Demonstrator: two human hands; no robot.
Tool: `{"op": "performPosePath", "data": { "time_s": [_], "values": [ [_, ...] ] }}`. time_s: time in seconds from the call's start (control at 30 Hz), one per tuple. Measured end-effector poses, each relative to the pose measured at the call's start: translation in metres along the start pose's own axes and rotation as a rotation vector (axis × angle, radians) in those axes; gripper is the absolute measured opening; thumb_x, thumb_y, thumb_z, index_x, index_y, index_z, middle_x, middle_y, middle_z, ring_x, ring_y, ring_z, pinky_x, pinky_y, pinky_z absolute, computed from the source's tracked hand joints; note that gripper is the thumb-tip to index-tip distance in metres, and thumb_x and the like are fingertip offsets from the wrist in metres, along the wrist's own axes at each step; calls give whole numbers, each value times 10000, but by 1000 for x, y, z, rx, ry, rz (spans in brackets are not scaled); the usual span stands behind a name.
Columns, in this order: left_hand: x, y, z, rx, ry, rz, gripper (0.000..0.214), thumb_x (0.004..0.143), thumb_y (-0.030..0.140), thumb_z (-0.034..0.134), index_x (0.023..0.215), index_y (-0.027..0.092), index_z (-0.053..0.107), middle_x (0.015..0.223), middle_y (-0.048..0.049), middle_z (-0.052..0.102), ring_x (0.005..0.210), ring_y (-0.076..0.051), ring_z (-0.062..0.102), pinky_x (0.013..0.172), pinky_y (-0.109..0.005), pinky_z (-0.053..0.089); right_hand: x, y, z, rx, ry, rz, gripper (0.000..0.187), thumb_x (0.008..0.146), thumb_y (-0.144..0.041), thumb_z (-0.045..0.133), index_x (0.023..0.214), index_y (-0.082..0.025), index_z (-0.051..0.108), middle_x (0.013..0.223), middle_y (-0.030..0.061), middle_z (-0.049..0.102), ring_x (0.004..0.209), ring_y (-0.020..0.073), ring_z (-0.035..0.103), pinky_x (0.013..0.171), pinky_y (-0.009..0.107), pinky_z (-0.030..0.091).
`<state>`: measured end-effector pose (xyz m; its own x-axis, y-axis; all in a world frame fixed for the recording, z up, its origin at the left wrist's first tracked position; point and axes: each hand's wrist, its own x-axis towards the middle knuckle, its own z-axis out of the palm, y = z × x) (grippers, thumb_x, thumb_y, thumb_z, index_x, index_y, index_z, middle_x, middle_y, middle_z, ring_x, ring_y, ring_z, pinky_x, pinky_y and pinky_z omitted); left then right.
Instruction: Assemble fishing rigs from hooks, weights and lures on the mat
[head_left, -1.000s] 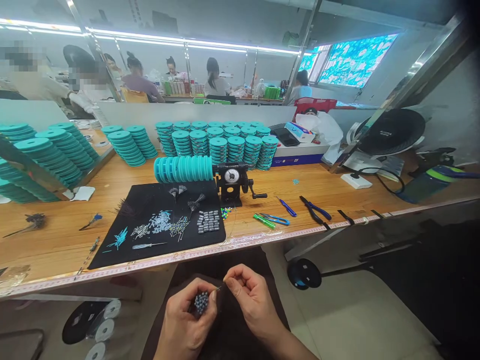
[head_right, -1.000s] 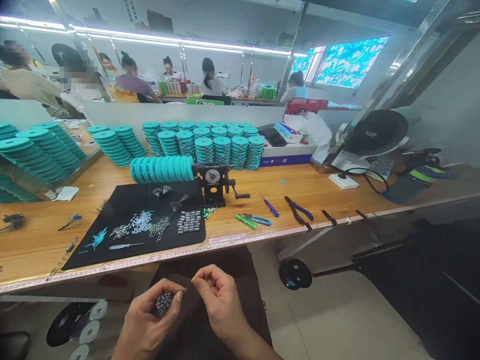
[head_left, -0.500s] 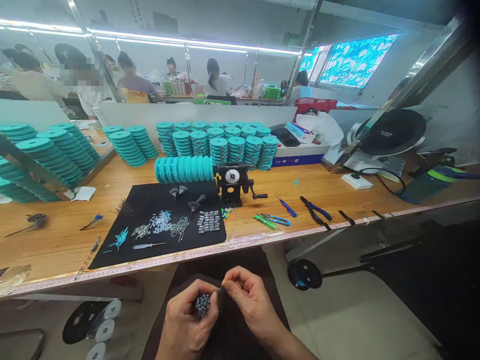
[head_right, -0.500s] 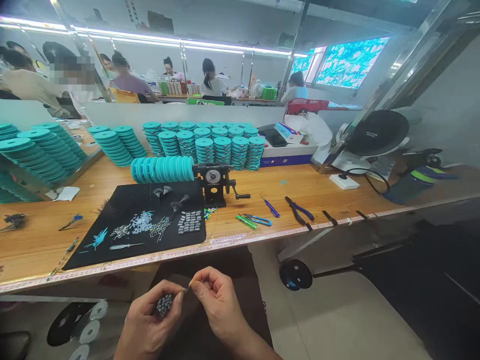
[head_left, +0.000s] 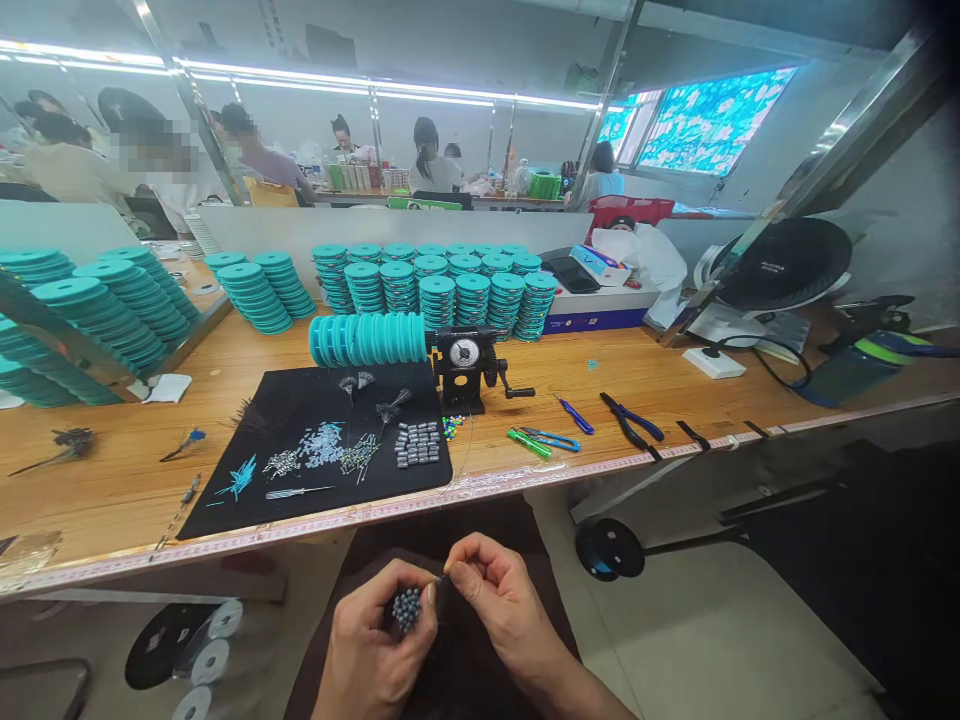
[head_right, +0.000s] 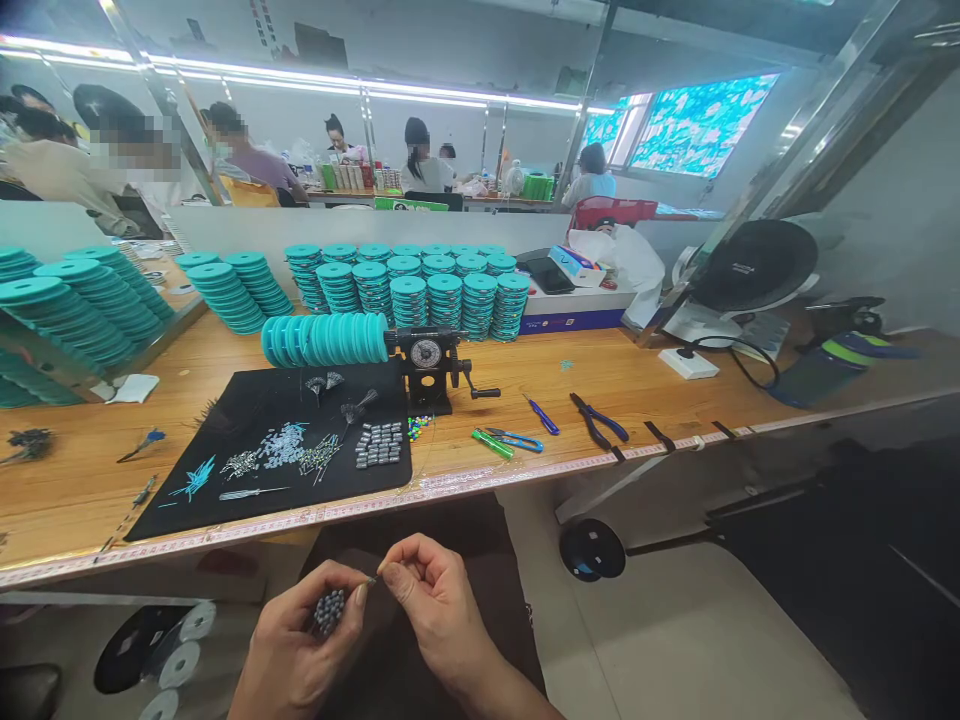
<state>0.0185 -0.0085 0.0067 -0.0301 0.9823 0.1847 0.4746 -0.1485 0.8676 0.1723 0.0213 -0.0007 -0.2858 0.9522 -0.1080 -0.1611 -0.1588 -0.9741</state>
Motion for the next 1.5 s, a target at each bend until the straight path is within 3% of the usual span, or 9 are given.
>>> {"op": "performPosePath", "data": {
  "time_s": [0.17, 0.37, 0.5, 0.67, 0.83, 1.07, 1.27, 1.37, 1.5],
  "values": [
    [2, 5, 1, -92, -6, -113, 209, 829, 312, 582, 667, 190, 628, 574, 35, 525, 521, -115, 445, 513, -203, 362, -1, 3, 2, 13, 13, -37, 278, 842, -439, 688, 778, -171, 650, 661, -35, 467, 614, 107, 347, 559, 231, 282],
    [5, 0, -2, -282, -199, -278, 280, 867, 407, 562, 693, 187, 555, 572, 58, 418, 491, -96, 330, 443, -193, 289, -3, 7, 1, -134, 21, -88, 229, 850, -391, 681, 806, -170, 723, 640, -16, 554, 577, 107, 396, 533, 238, 293],
    [5, -2, 0, -300, -228, -291, 307, 878, 419, 542, 680, 185, 517, 590, 56, 400, 523, -102, 317, 463, -192, 295, -5, 3, 1, -250, -10, -66, 221, 875, -375, 646, 813, -166, 679, 600, -48, 445, 537, 92, 325, 488, 235, 236],
    [7, 3, 1, -305, -257, -250, 301, 876, 387, 541, 670, 168, 539, 633, 32, 428, 601, -123, 360, 548, -209, 351, -2, -5, 7, 19, -113, 38, 282, 862, -426, 659, 783, -163, 593, 612, -63, 362, 560, 93, 261, 503, 236, 208],
    [8, 0, -3, -302, -229, -234, 299, 867, 414, 558, 719, 157, 601, 666, 6, 500, 614, -134, 404, 560, -218, 362, 3, -1, 8, 208, -67, 64, 291, 874, -425, 656, 795, -160, 564, 637, -62, 360, 582, 97, 234, 522, 240, 191],
    [12, -13, -12, -180, -225, -271, 286, 865, 404, 588, 806, 147, 699, 594, 22, 491, 541, -119, 346, 502, -233, 299, -3, -12, 7, -452, -65, -143, 153, 904, -248, 568, 1047, -211, 604, 704, -27, 504, 659, 146, 456, 641, 270, 348],
    [14, -15, -8, -182, -185, -235, 280, 848, 415, 635, 733, 160, 639, 571, 65, 330, 542, -103, 306, 506, -220, 255, 1, -13, 4, -857, -34, -352, 122, 826, -111, 540, 830, -206, 616, 663, -28, 544, 597, 137, 477, 707, 319, 331],
    [14, -13, -16, -544, -227, -418, 340, 780, 489, 687, 715, 165, 604, 560, 68, 331, 511, -90, 296, 473, -207, 252, 6, -11, -5, -780, 3, -280, 120, 760, -103, 569, 797, -214, 597, 631, -39, 511, 599, 143, 471, 655, 299, 329],
    [19, -12, -42, -807, 20, -599, 360, 667, 513, 756, 731, 190, 609, 540, 64, 380, 463, -91, 345, 419, -200, 298, 17, -7, -28, -422, 110, -10, 69, 773, -191, 613, 799, -217, 554, 661, -35, 519, 621, 142, 490, 616, 269, 361]
  ]
}}
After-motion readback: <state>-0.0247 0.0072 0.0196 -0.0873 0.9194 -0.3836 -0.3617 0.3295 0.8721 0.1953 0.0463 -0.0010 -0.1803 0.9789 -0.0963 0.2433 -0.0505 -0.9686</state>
